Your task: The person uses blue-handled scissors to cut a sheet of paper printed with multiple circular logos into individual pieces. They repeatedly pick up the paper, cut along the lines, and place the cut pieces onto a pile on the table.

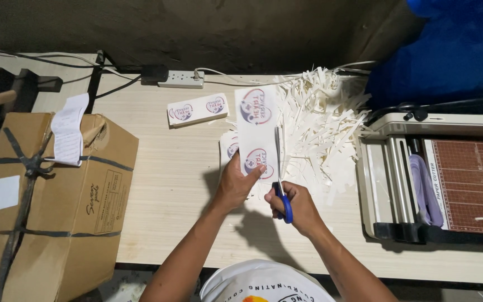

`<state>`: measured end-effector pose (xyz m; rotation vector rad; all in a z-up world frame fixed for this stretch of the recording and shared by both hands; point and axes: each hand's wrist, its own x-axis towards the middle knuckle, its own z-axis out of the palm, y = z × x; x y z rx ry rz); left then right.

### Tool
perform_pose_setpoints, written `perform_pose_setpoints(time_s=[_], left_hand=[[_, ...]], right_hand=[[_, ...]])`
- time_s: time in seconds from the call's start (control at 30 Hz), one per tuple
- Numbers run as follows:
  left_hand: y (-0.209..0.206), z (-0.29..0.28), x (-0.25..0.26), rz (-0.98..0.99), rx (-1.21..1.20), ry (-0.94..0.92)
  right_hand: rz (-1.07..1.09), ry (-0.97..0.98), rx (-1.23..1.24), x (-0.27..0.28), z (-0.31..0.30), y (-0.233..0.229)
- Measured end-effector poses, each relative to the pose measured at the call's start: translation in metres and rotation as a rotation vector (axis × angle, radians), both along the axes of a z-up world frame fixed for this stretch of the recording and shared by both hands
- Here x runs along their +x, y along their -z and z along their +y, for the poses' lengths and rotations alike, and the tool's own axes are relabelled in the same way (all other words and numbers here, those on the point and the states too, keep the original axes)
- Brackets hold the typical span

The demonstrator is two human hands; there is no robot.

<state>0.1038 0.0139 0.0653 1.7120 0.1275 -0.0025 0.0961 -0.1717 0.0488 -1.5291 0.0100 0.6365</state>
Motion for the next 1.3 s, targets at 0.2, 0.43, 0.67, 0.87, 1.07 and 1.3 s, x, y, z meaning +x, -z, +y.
perform_pose_setpoints(time_s=[0.2, 0.43, 0.67, 0.87, 1.07, 1.3], left_hand=[[0.006, -0.002, -0.002, -0.016, -0.111, 0.026], [-0.003, -0.002, -0.002, 0.03, -0.069, 0.018], [0.0, -0.002, -0.001, 0.021, -0.061, 0.011], [-0.003, -0.005, -0.004, 0.068, -0.037, 0.046], [0.015, -0.004, -0.003, 0.04, -0.124, 0.081], [0.012, -0.004, -0.006, 0.014, -0.168, 0.091]], right_hand=[[-0.026, -0.006, -0.021, 0.011, 0.002, -0.008], [-0.033, 0.007, 0.011, 0.01, 0.002, 0.0], [-0.027, 0.031, -0.033, 0.012, 0.002, -0.006], [-0.089, 0.024, -0.017, 0.029, 0.003, -0.011], [-0.088, 0.031, 0.004, 0.038, 0.006, -0.013], [-0.095, 0.057, -0.04, 0.035, 0.006, -0.007]])
